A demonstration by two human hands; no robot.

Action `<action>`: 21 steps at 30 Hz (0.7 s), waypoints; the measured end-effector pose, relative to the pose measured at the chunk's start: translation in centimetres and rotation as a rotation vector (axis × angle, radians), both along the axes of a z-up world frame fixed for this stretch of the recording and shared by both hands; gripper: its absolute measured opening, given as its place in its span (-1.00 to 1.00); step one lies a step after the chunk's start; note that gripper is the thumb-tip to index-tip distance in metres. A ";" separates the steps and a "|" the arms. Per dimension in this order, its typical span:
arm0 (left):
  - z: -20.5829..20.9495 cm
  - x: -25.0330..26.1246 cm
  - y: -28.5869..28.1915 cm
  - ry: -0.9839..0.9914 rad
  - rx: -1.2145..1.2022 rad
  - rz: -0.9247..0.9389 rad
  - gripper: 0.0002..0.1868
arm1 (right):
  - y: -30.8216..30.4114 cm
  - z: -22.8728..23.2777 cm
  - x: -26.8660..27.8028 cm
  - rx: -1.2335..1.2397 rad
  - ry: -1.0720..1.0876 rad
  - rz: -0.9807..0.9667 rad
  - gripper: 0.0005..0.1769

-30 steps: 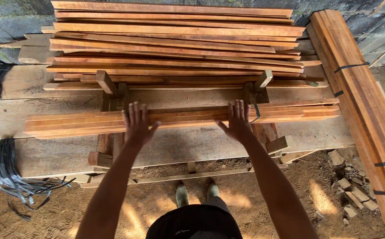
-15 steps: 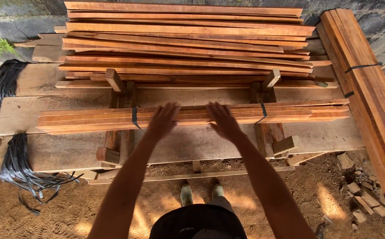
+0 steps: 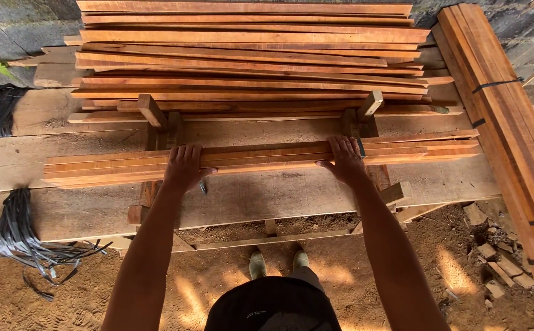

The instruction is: Bundling long wooden slats together using plastic ties on a workbench.

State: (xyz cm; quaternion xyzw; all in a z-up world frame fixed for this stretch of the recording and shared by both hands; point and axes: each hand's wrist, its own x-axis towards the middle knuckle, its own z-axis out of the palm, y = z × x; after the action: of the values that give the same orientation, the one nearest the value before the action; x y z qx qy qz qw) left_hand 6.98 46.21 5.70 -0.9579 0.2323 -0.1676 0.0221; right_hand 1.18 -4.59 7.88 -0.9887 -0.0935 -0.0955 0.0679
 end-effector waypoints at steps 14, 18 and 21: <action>0.4 3.1 -0.2 0.379 0.095 0.105 0.00 | -0.1 0.6 3.0 -0.048 0.252 -0.062 0.05; 0.1 3.5 -0.1 0.423 0.122 0.116 -0.07 | 0.1 1.4 3.3 -0.094 0.283 -0.035 0.00; -0.8 3.8 0.2 0.385 0.116 0.087 -0.08 | 0.2 1.6 3.5 -0.153 0.299 -0.018 -0.03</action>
State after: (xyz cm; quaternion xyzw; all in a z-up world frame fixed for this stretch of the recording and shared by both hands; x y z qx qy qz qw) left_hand 10.75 46.38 4.88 -0.9785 0.1999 0.0332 0.0395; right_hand 4.67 -4.37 9.52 -0.9950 -0.0804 0.0595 0.0049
